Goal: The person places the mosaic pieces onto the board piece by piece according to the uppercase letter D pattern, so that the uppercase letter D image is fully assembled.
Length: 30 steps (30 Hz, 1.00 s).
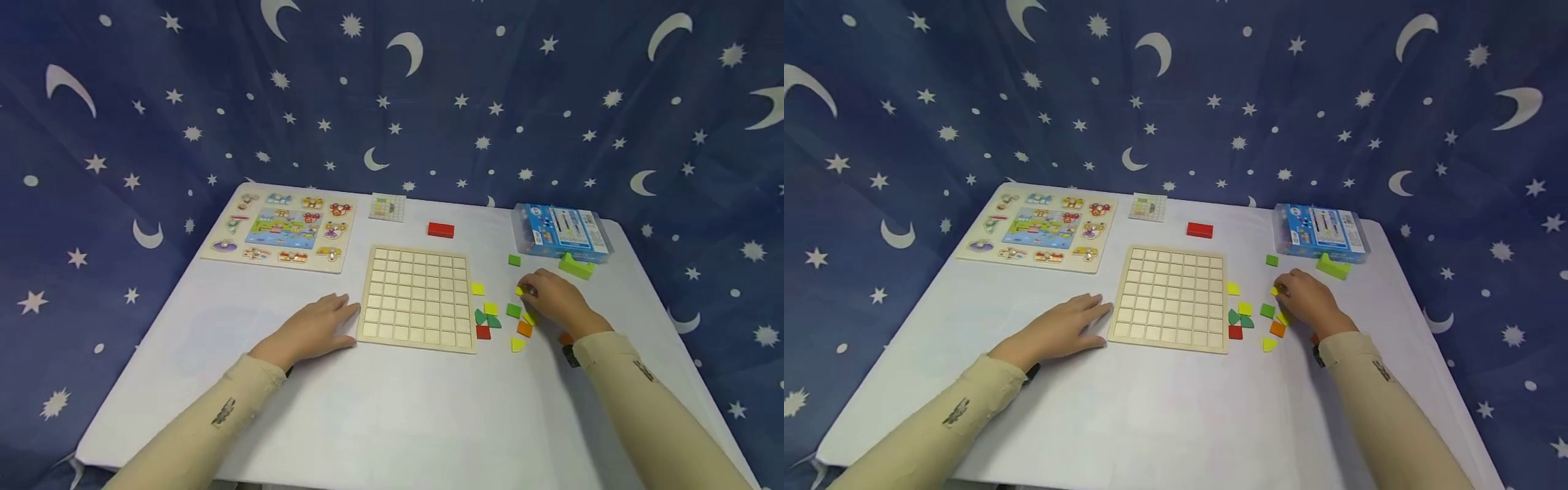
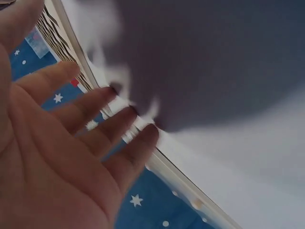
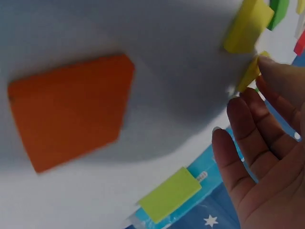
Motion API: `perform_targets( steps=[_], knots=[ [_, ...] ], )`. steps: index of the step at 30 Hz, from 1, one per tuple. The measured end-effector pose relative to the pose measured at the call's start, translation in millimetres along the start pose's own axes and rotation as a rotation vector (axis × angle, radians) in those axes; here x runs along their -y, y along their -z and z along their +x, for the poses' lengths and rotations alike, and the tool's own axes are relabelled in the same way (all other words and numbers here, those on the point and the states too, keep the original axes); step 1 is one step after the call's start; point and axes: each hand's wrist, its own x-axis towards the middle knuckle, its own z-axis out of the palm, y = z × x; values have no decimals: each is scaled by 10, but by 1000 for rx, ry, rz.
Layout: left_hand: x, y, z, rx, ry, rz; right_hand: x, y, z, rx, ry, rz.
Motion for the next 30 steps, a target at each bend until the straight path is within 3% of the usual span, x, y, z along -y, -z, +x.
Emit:
perform_targets(
  steps=[7, 12, 14, 22, 25, 30],
  knots=[
    [-58, -20, 27, 1, 40, 19, 18, -123, 6, 7, -20, 18],
    [-67, -50, 33, -12, 56, 11, 315, -52, 116, -13, 33, 8],
    [-93, -68, 58, -8, 66, 4, 540, -29, 194, -26, 94, 15],
    [-141, -81, 62, -7, 76, 34, 1612, -75, 658, -114, 536, -67],
    [-143, -61, 60, -19, 75, 44, 1889, -101, 821, -106, 604, -76],
    [-154, -42, 52, -14, 84, 66, 2084, -203, 977, -63, 618, -79]
  ],
)
